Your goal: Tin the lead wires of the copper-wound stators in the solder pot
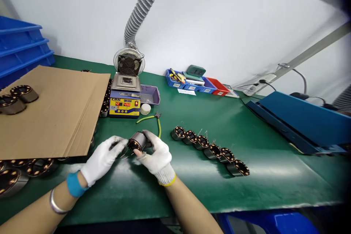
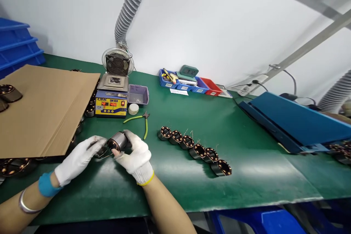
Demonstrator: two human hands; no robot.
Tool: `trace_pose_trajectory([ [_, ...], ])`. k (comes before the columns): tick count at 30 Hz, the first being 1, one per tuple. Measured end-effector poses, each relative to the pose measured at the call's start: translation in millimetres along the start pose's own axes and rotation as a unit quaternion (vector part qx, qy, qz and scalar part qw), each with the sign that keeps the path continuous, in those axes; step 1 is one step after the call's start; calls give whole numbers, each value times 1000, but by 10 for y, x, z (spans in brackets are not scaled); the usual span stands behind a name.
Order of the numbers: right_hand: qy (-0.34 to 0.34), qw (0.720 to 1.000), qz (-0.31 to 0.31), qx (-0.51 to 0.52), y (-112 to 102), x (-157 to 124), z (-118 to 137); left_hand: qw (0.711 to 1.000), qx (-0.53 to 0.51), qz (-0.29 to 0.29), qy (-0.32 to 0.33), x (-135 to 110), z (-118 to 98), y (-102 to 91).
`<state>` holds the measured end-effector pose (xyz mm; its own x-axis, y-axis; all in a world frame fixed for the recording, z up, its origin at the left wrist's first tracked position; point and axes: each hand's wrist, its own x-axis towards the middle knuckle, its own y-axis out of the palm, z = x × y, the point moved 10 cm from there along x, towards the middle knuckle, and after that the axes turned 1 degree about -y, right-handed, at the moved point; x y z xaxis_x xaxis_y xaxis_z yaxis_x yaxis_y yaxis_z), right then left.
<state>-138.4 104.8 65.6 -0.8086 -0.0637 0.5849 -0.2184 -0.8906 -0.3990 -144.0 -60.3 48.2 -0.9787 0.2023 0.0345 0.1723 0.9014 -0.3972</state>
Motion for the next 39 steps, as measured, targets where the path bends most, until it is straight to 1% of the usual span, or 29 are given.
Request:
trace_pose_trajectory([
  [1, 0, 1000, 1, -3, 3, -3, -3, 1000, 0, 20, -11, -5, 15, 40],
  [2, 4, 1000, 1, -6, 1, -2, -14, 999, -8, 26, -22, -19, 31, 47],
  [3, 11, 1000, -1, -9, -7, 1, -31, 999, -23, 15, -34, -38, 50, 13],
  [5, 33, 999, -5, -6, -24, 9, -74, 995, -76, -56, -42, -90, 76, -159],
  [8, 56, 998, -10, 4, -49, 27, -112, 976, -136, -169, -10, -180, 72, -423],
  [9, 53, 999, -12, 3, -58, 46, -106, 972, -143, -188, 7, -196, 56, -462],
  [10, 46, 999, -13, -2, -67, 78, -94, 971, -144, -190, 16, -195, 46, -457],
  [12, 22, 999, -19, -26, -106, 206, -58, 980, -137, -146, 8, -154, 64, -318],
  [14, -4, 997, -29, -68, -170, 453, -3, 994, -89, -63, -8, -111, 93, -68],
  [16, -21, 991, -34, -131, -234, 835, 79, 1000, 26, 5, -3, -106, 113, 163],
  [17, -24, 984, -35, -171, -260, 1069, 132, 994, 103, 22, 12, -113, 110, 242],
  [18, -27, 976, -25, -215, -257, 1321, 194, 983, 177, 38, 38, -125, 94, 318],
  [20, -34, 952, -1, -303, -205, 1838, 334, 953, 280, 63, 99, -162, 42, 446],
  [22, -55, 926, 29, -373, -71, 2301, 479, 935, 319, 80, 136, -191, 10, 507],
  [23, -61, 913, 43, -402, 14, 2495, 523, 933, 323, 83, 136, -191, 14, 502],
  [25, -80, 890, 66, -443, 214, 2784, 583, 933, 332, 87, 112, -174, 56, 473],
  [28, -105, 865, 100, -480, 529, 2992, 569, 930, 345, 99, 82, -159, 113, 456],
  [30, -116, 850, 123, -500, 707, 3025, 516, 925, 355, 100, 85, -161, 117, 464],
  [32, -118, 837, 141, -516, 827, 3019, 455, 922, 364, 99, 91, -164, 117, 474],
  [35, -106, 830, 162, -523, 906, 2998, 385, 917, 374, 100, 93, -167, 130, 485],
  [39, -100, 835, 165, -516, 915, 2995, 390, 916, 377, 97, 97, -175, 137, 483],
])
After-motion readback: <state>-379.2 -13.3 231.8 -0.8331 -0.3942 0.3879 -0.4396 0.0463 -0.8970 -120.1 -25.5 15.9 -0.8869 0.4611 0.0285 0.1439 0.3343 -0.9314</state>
